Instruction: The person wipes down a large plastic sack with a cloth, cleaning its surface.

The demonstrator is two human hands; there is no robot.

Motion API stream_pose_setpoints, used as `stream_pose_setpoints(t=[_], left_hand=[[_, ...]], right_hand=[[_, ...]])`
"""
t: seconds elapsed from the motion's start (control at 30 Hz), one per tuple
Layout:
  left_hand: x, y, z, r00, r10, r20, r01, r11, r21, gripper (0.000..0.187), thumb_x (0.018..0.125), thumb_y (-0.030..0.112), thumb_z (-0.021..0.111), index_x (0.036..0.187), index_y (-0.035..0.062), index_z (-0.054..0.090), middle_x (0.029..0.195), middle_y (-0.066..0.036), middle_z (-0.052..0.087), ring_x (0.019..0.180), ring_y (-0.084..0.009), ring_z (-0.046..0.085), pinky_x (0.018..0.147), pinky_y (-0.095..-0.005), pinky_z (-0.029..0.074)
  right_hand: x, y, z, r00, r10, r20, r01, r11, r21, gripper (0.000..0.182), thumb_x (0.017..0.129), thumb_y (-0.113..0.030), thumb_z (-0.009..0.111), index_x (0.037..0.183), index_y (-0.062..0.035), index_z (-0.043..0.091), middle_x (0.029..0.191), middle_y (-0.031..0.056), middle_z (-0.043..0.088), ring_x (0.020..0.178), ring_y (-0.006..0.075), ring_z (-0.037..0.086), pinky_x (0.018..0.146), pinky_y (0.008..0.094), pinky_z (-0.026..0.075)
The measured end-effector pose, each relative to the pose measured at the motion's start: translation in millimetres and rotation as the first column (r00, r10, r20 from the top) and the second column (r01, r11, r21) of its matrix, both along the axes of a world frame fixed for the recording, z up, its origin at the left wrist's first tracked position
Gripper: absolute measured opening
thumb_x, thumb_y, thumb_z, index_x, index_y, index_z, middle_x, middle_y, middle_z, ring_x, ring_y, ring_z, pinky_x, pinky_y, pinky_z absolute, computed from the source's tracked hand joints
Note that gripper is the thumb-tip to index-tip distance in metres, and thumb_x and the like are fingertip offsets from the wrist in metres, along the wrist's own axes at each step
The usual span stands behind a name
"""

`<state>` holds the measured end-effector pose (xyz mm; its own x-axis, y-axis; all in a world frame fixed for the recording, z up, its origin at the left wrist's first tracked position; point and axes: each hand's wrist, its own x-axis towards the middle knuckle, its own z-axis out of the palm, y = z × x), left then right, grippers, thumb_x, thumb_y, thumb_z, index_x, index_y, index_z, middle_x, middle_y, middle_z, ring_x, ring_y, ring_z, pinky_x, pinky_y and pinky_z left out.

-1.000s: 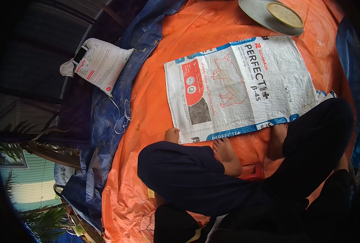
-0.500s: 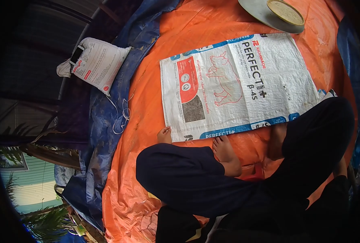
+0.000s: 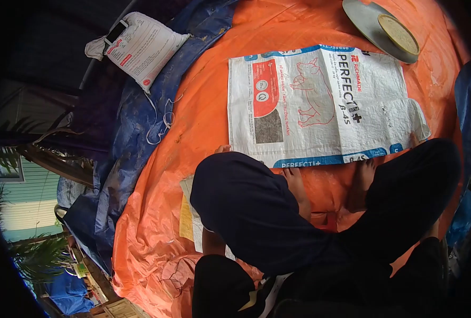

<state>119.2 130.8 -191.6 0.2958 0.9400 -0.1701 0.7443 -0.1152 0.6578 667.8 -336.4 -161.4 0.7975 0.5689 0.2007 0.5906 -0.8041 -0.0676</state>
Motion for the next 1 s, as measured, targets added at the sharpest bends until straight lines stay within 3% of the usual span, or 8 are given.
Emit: stream_pose_setpoints(t=[0.1, 0.2, 0.27, 0.37, 0.47, 0.63, 0.83, 1.0], left_hand=[[-3, -33, 64, 0.970, 0.159, -0.182, -0.091, 0.938, 0.333, 0.048, 0.085, 0.024, 0.071, 0.128, 0.0095, 0.056, 0.121, -0.016, 0.056, 0.110, -0.0271, 0.053, 0.090, -0.0457, 0.041], [-20, -72, 99, 0.805, 0.415, -0.424, -0.151, 0.835, 0.529, 0.059, 0.085, 0.033, 0.072, 0.136, 0.0138, 0.051, 0.134, -0.019, 0.049, 0.123, -0.0330, 0.049, 0.099, -0.0539, 0.038], [-45, -98, 89, 0.642, 0.516, -0.566, -0.196, 0.825, 0.530, 0.066, 0.085, 0.039, 0.073, 0.142, 0.0167, 0.048, 0.143, -0.021, 0.045, 0.133, -0.0370, 0.045, 0.105, -0.0595, 0.036], [-100, -123, 43, 0.667, 0.456, -0.589, -0.426, 0.882, 0.200, 0.083, 0.083, 0.052, 0.070, 0.152, 0.0301, 0.029, 0.158, -0.022, 0.017, 0.146, -0.0474, 0.018, 0.108, -0.0731, 0.016], [-118, -125, 21, 0.670, 0.478, -0.568, -0.361, 0.878, 0.314, 0.079, 0.084, 0.050, 0.070, 0.151, 0.0367, 0.031, 0.157, -0.023, 0.021, 0.144, -0.0470, 0.024, 0.107, -0.0708, 0.022], [-119, -103, 40, 0.598, 0.581, -0.552, -0.504, 0.808, 0.306, 0.043, 0.084, 0.012, 0.059, 0.126, 0.0093, 0.049, 0.124, -0.019, 0.060, 0.110, -0.0378, 0.061, 0.097, -0.0563, 0.041], [-67, -79, 84, 0.801, 0.389, -0.454, -0.316, 0.920, 0.230, 0.044, 0.085, 0.011, 0.062, 0.127, 0.0080, 0.049, 0.119, -0.018, 0.063, 0.104, -0.0400, 0.064, 0.083, -0.0494, 0.051], [92, -98, 110, 0.979, -0.120, -0.167, 0.178, 0.900, 0.398, 0.038, 0.085, 0.006, 0.065, 0.122, 0.0044, 0.056, 0.106, -0.017, 0.067, 0.096, -0.0302, 0.067, 0.079, -0.0394, 0.051]], right_hand=[[1, 2, 1, 1.000, 0.007, 0.012, -0.007, 1.000, -0.006, 0.074, 0.080, -0.028, 0.075, 0.143, -0.0146, 0.037, 0.150, 0.0191, 0.025, 0.135, 0.0448, 0.030, 0.106, 0.0553, 0.033], [-1, 4, 1, 1.000, 0.014, 0.014, -0.014, 1.000, -0.014, 0.076, 0.080, -0.029, 0.075, 0.144, -0.0151, 0.036, 0.152, 0.0194, 0.024, 0.136, 0.0457, 0.029, 0.107, 0.0563, 0.033], [0, 5, 0, 1.000, 0.016, 0.015, -0.016, 1.000, -0.011, 0.078, 0.080, -0.029, 0.076, 0.145, -0.0155, 0.036, 0.153, 0.0197, 0.023, 0.137, 0.0463, 0.028, 0.107, 0.0570, 0.033], [-1, 7, -1, 0.999, 0.024, 0.022, -0.023, 1.000, -0.014, 0.080, 0.079, -0.030, 0.076, 0.146, -0.0160, 0.035, 0.154, 0.0201, 0.022, 0.138, 0.0472, 0.027, 0.108, 0.0580, 0.032], [0, 9, -2, 0.999, 0.035, 0.037, -0.034, 0.999, -0.015, 0.082, 0.079, -0.031, 0.077, 0.147, -0.0165, 0.034, 0.156, 0.0204, 0.020, 0.140, 0.0481, 0.026, 0.109, 0.0590, 0.032], [2, 20, -1, 0.993, 0.073, 0.089, -0.073, 0.997, -0.010, 0.086, 0.078, -0.033, 0.077, 0.149, -0.0174, 0.032, 0.158, 0.0211, 0.018, 0.142, 0.0496, 0.024, 0.110, 0.0606, 0.031], [-6, 49, -8, 0.988, 0.127, 0.087, -0.126, 0.992, -0.017, 0.090, 0.077, -0.034, 0.078, 0.152, -0.0184, 0.030, 0.161, 0.0218, 0.015, 0.144, 0.0514, 0.022, 0.111, 0.0626, 0.030], [-8, 77, -45, 0.960, 0.010, -0.279, -0.073, 0.974, -0.215, 0.105, 0.074, -0.054, 0.076, 0.157, -0.0206, 0.022, 0.163, 0.0218, 0.009, 0.149, 0.0459, 0.010, 0.111, 0.0680, 0.024]])
